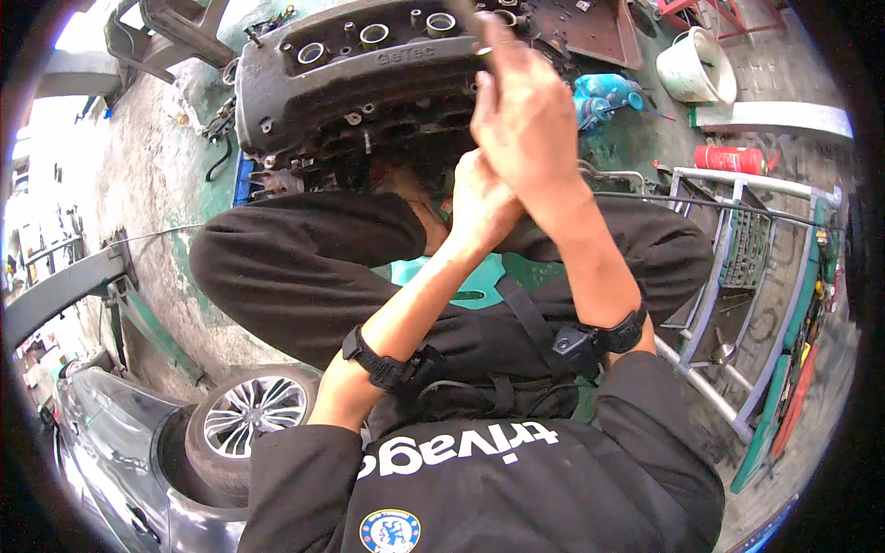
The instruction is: The person uses a torque wrench to tighten bolts on a car engine block. They systematically work on multiple bolts, adjusting the tool and applying force to secure them.
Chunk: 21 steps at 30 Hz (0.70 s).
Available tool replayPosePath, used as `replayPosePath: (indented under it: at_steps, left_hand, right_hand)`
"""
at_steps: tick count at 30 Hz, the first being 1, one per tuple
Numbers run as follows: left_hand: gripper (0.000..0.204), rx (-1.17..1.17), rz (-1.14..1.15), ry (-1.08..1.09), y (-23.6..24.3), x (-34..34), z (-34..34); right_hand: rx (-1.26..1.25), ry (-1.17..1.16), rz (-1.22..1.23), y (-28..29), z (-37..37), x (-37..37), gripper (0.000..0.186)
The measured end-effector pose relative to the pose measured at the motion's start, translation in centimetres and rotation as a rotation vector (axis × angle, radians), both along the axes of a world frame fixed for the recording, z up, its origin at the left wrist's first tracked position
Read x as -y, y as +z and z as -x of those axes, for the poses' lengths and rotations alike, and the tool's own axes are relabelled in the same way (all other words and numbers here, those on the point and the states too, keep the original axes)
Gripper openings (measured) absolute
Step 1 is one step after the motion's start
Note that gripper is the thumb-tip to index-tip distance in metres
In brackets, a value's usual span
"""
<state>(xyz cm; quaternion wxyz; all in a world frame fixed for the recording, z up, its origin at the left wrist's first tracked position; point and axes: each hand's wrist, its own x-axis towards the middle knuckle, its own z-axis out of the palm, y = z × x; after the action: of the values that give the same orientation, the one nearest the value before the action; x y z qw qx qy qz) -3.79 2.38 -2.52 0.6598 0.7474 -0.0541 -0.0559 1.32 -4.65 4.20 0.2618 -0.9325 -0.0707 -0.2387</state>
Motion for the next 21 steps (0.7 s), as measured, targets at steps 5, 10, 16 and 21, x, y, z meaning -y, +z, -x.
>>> replayPosePath:
  at_steps: [5,10,16,21]
  left_hand:
    - [0.056,-0.192,0.139,-0.251,-5.0,0.3,1.1]
    - [0.057,-0.125,-0.078,-0.366,-8.8,-0.5,1.8]
    - [0.055,0.070,-0.385,-0.562,-1.0,-5.2,3.1]
    - [0.031,-0.207,-0.314,-0.881,8.1,-9.9,2.4]
  right_hand:
    - [-0.007,0.217,0.123,-1.0,1.4,-2.6,0.038]
    - [-0.045,0.292,0.233,-2.1,3.0,-4.0,0.012]
    - [-0.033,0.372,0.207,-1.9,3.9,-3.0,0.014]
    - [-0.139,0.567,0.322,-1.8,4.3,-1.6,0.018]
